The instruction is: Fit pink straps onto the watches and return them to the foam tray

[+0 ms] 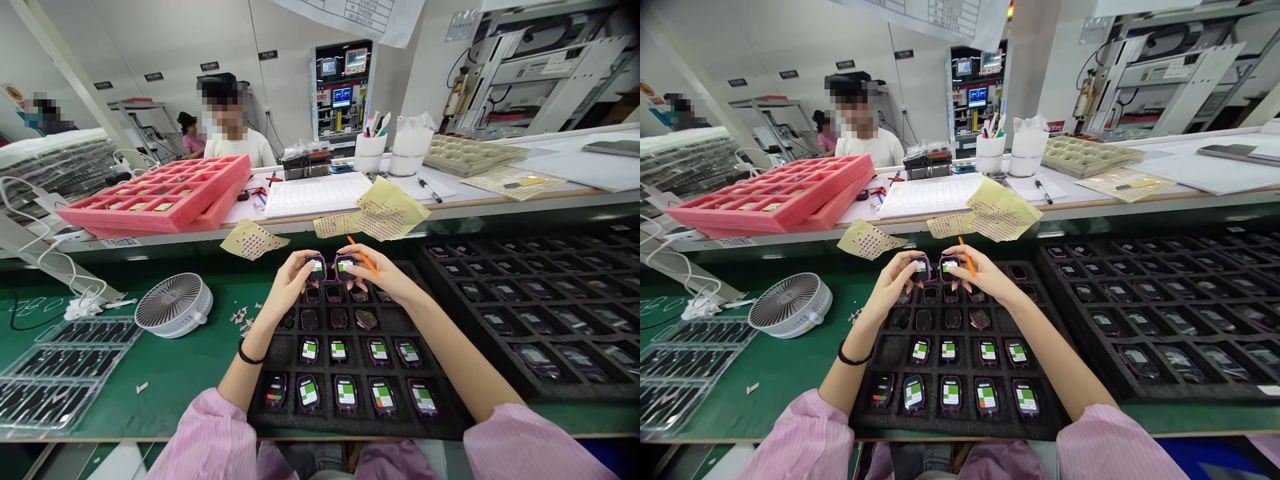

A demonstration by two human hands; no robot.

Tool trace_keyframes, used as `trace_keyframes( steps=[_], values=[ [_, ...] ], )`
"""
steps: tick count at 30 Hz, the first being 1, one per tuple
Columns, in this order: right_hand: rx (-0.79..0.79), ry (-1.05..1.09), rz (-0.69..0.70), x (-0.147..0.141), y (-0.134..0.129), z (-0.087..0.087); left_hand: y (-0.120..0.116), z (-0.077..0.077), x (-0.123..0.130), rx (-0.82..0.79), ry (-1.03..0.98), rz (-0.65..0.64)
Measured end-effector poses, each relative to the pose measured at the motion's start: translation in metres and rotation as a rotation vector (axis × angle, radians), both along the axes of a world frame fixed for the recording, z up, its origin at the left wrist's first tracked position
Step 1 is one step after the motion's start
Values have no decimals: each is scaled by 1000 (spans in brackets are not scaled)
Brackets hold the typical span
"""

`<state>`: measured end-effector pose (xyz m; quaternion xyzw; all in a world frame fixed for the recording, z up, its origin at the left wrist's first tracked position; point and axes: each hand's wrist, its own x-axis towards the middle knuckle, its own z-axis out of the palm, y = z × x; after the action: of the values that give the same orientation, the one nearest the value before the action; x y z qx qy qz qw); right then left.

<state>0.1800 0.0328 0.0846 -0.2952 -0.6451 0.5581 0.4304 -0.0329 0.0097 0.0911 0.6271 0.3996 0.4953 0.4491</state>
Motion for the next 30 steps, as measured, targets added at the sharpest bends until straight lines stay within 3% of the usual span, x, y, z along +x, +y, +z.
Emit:
trace_keyframes(
  steps=[9, 20, 30],
  values=[
    [-24, 38, -17, -2, 0, 0, -1, 2, 0, 1, 13, 32],
    [6, -12, 38, 4, 2, 2, -1, -3, 0, -18, 71, -72],
    [34, -6, 36, 3, 4, -2, 0, -5, 1, -7, 54, -44]
  ],
)
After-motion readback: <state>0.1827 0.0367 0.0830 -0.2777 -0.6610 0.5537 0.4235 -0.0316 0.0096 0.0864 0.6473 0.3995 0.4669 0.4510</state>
